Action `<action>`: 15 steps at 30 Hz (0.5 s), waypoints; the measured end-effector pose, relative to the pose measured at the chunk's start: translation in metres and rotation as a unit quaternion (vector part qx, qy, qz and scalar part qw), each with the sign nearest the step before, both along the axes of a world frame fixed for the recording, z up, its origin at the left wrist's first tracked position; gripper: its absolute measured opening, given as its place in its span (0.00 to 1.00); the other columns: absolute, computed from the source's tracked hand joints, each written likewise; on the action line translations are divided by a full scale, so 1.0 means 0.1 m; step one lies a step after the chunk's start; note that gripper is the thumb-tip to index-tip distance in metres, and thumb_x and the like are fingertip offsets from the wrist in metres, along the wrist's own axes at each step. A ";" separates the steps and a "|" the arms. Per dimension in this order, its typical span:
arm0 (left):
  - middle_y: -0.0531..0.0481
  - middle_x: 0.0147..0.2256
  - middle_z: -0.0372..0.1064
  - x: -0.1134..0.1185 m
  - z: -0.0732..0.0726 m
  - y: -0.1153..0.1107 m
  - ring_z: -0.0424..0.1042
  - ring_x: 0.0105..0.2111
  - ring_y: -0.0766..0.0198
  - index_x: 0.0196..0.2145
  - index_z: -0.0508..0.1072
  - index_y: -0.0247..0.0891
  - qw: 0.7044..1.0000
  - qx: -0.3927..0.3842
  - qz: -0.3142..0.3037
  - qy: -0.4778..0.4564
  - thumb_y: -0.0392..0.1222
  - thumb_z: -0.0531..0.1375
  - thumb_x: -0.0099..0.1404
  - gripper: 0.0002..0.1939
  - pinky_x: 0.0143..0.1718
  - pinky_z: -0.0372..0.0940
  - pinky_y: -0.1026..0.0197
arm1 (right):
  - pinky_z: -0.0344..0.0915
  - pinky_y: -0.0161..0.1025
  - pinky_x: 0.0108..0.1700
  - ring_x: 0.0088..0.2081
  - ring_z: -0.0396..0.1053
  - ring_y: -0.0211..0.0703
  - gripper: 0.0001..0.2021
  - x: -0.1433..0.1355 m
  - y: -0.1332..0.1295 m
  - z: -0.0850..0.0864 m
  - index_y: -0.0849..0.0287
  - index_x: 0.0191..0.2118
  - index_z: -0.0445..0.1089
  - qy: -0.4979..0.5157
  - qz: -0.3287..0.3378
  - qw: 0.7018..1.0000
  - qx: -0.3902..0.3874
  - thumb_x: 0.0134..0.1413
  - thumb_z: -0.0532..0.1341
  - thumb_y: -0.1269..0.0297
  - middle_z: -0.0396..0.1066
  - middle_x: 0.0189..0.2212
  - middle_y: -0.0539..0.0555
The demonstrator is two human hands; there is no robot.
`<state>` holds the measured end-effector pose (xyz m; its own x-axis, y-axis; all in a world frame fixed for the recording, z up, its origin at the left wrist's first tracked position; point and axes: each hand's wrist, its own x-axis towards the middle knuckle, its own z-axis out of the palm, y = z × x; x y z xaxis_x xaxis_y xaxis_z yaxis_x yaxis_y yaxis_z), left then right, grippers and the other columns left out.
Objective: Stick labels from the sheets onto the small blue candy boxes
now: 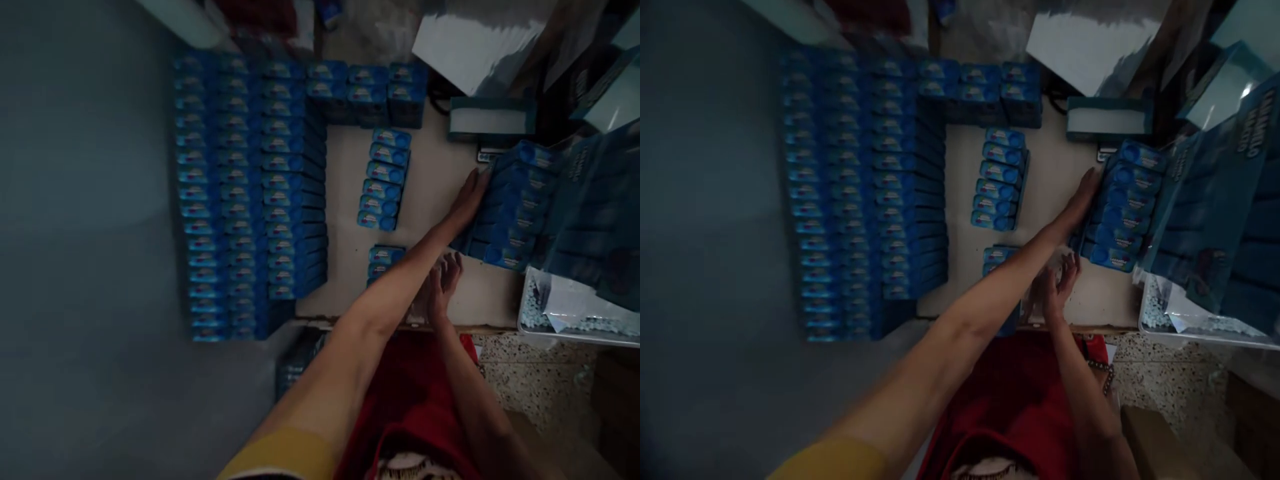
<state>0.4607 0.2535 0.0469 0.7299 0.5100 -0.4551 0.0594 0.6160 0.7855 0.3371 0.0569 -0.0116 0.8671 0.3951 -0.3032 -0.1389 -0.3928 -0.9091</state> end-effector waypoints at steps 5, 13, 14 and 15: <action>0.40 0.57 0.78 -1.87 0.37 -0.51 0.75 0.62 0.51 0.60 0.76 0.40 0.953 0.189 0.228 0.066 0.49 0.69 0.69 0.24 0.68 0.64 0.49 | 0.70 0.48 0.58 0.50 0.75 0.50 0.20 0.13 -0.01 0.33 0.56 0.46 0.76 0.034 0.120 0.992 -0.020 0.69 0.58 0.44 0.78 0.44 0.58; 0.46 0.54 0.77 -3.16 -0.03 -2.02 0.78 0.54 0.53 0.55 0.73 0.48 0.850 -0.331 0.355 0.203 0.56 0.79 0.53 0.35 0.58 0.71 0.47 | 0.64 0.53 0.68 0.63 0.72 0.55 0.28 0.37 0.75 0.14 0.51 0.57 0.78 0.043 0.414 0.908 -0.037 0.66 0.60 0.36 0.77 0.60 0.57; 0.47 0.56 0.76 -3.09 -0.07 -2.08 0.77 0.55 0.53 0.57 0.72 0.50 0.853 -0.329 0.363 0.182 0.54 0.79 0.52 0.37 0.58 0.71 0.48 | 0.66 0.53 0.67 0.62 0.73 0.55 0.28 0.34 0.75 0.10 0.51 0.58 0.77 0.035 0.422 0.905 -0.044 0.65 0.61 0.37 0.78 0.59 0.57; 0.48 0.57 0.76 -3.02 -0.09 -2.12 0.77 0.56 0.54 0.58 0.71 0.51 0.853 -0.317 0.377 0.173 0.52 0.79 0.52 0.38 0.57 0.72 0.49 | 0.67 0.52 0.66 0.60 0.74 0.54 0.27 0.31 0.73 0.07 0.52 0.58 0.77 0.019 0.419 0.907 -0.046 0.65 0.62 0.38 0.78 0.58 0.58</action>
